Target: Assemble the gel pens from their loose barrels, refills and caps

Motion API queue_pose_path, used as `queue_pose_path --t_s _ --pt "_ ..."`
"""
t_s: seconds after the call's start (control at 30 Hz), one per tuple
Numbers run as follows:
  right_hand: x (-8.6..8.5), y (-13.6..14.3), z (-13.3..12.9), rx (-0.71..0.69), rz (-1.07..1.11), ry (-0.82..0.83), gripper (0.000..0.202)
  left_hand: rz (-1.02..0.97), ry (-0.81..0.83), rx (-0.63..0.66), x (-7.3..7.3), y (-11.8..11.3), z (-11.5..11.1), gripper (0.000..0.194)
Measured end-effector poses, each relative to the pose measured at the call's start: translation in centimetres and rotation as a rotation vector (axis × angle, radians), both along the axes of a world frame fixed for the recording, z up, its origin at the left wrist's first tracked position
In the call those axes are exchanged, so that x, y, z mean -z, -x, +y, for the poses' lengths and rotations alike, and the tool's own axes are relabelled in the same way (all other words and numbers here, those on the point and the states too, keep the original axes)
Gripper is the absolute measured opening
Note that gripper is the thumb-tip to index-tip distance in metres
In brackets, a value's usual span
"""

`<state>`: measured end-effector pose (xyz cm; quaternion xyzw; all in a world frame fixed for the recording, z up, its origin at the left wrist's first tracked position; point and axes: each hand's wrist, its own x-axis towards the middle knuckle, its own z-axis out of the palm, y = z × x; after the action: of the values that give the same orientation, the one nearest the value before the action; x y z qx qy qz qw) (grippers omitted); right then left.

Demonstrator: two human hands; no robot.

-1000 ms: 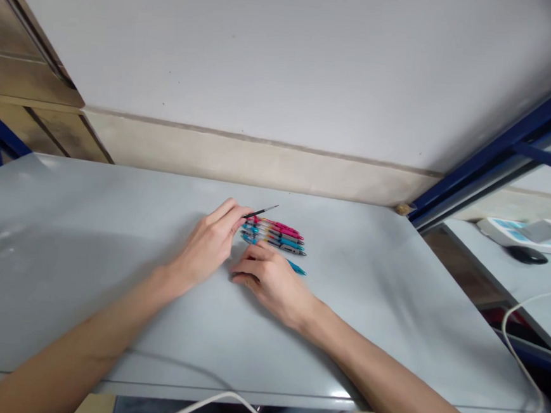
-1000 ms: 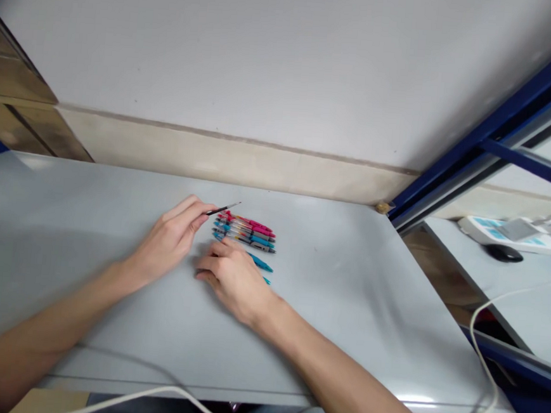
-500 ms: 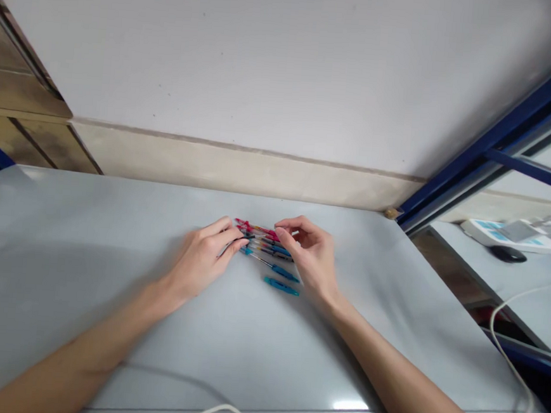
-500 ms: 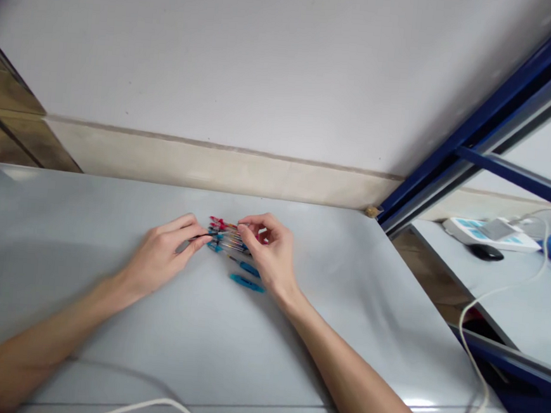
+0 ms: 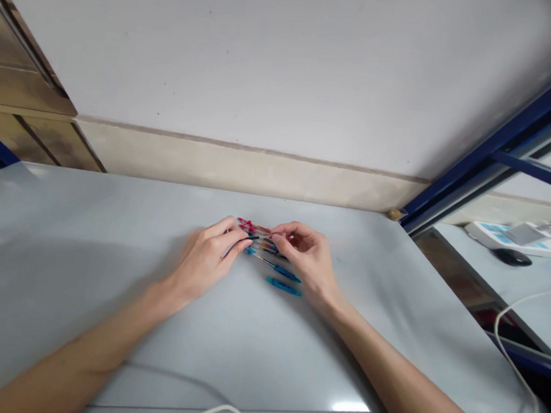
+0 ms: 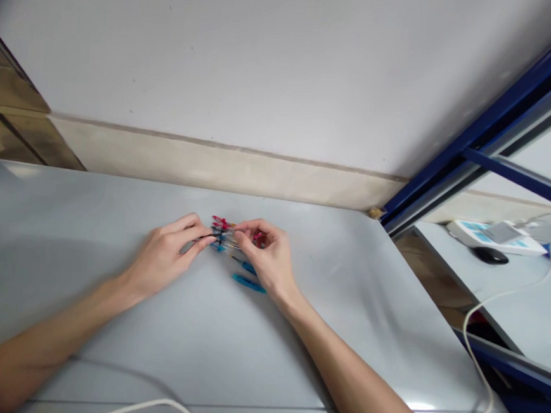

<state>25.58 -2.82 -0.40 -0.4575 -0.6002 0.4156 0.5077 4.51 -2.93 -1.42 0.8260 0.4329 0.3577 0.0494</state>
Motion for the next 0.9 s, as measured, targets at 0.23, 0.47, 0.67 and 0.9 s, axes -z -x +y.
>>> queue_pose_path --t_s 0.23,0.47,0.67,0.9 --pt "-0.3 -0.3 0.1 -0.033 -0.007 -0.009 0.015 -0.015 -0.019 -0.003 -0.1 0.0 0.0 0.022" --pt "0.0 0.5 -0.5 0.017 0.080 0.000 0.016 -0.027 0.013 0.022 0.0 0.1 0.1 0.024" --pt "0.6 0.8 -0.6 -0.114 0.120 0.062 0.019 -0.039 0.022 0.050 -0.2 0.1 0.0 0.022" --pt "-0.1 0.8 -0.8 0.015 0.158 -0.011 0.016 -0.031 0.040 0.120 0.0 0.2 0.1 0.028"
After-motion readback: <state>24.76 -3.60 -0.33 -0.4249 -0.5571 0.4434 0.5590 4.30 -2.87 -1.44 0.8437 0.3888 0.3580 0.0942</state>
